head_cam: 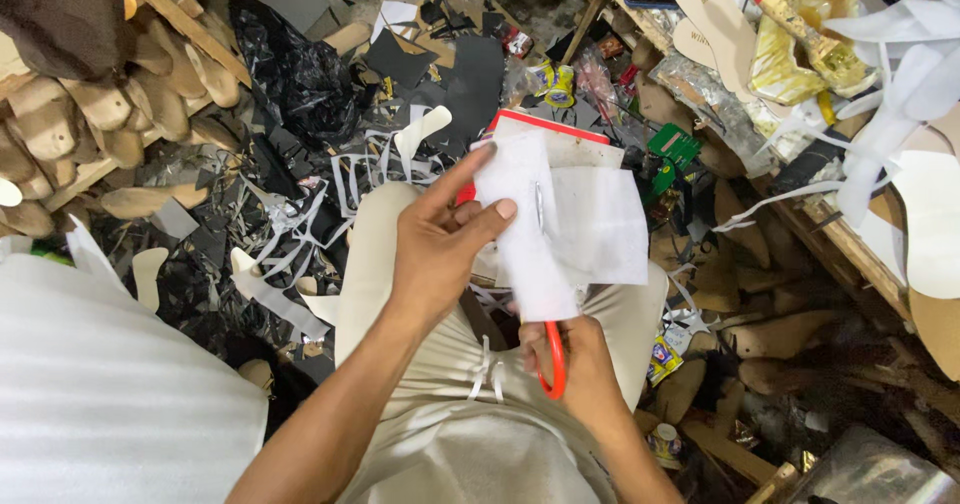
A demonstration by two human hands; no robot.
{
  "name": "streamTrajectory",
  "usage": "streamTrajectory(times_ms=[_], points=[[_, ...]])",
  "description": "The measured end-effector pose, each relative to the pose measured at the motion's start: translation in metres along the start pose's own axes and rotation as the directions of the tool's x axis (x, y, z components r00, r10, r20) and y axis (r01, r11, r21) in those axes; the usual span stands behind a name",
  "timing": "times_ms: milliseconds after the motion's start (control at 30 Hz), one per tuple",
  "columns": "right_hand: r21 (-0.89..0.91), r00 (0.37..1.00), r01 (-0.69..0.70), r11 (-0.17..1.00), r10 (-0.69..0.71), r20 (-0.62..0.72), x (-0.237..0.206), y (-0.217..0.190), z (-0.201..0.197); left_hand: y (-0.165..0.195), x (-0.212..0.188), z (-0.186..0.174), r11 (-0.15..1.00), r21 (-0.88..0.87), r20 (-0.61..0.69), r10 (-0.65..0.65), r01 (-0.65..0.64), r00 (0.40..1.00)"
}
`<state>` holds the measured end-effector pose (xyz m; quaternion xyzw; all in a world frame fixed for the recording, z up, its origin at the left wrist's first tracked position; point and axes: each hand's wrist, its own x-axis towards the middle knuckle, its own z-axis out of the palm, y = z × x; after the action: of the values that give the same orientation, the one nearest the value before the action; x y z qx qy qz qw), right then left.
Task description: The person cuts a white foam sheet into narrow strips using red-handled scissors. They repeatedly trim the foam, rotate the sheet, and discard cut pieces while seated on the floor in a cluttered workshop.
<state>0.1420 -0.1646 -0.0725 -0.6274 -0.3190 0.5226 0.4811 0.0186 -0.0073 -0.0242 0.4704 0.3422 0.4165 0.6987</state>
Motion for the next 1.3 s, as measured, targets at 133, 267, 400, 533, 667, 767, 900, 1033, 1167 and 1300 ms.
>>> streamTrajectory(times_ms=[133, 267, 400, 533, 667, 767, 900, 1033, 1167, 1300], points=[[-0.011, 0.981, 0.186, 0.982, -0.185, 0.064, 0.003, -0.003, -0.006, 0.001, -0.007, 0.004, 0.998, 0.052, 0.090, -0.034, 0.030, 0.995], [-0.049, 0.992, 0.126, 0.991, -0.126, 0.008, 0.003, -0.005, -0.005, 0.000, -0.016, 0.012, 0.986, -0.075, 0.064, -0.145, 0.149, 0.987], [0.069, 0.995, 0.101, 0.992, -0.102, 0.017, 0.004, -0.009, -0.005, 0.000, -0.018, 0.008, 0.990, -0.011, 0.146, -0.135, 0.138, 0.980], [-0.121, 0.925, 0.375, 0.919, -0.380, -0.017, 0.006, -0.007, -0.010, 0.002, -0.017, 0.000, 0.982, 0.060, 0.176, -0.184, 0.176, 0.967], [-0.254, 0.861, 0.499, 0.829, -0.506, 0.038, 0.008, 0.000, -0.018, 0.007, -0.012, -0.009, 0.974, 0.127, 0.277, -0.214, 0.185, 0.937], [-0.328, 0.946, 0.302, 0.895, -0.324, -0.013, 0.005, 0.002, -0.021, 0.011, -0.008, -0.016, 0.965, 0.163, 0.311, -0.249, 0.206, 0.917], [-0.158, 0.983, 0.163, 0.974, -0.147, 0.105, -0.006, -0.014, -0.033, 0.016, 0.005, -0.032, 0.984, 0.149, 0.394, -0.154, 0.102, 0.906], [-0.174, 0.973, 0.037, 0.984, 0.004, 0.232, -0.012, -0.036, -0.060, 0.026, 0.026, -0.058, 0.957, 0.213, 0.426, -0.271, 0.196, 0.863], [-0.153, 0.981, -0.106, 0.982, 0.128, 0.145, -0.013, -0.034, -0.059, 0.021, 0.034, -0.055, 0.966, 0.041, 0.303, -0.257, 0.257, 0.918], [0.009, 0.998, -0.034, 0.999, 0.034, 0.056, -0.006, -0.020, -0.028, -0.013, 0.005, -0.011, 0.989, -0.149, 0.176, 0.004, 0.023, 0.984]])
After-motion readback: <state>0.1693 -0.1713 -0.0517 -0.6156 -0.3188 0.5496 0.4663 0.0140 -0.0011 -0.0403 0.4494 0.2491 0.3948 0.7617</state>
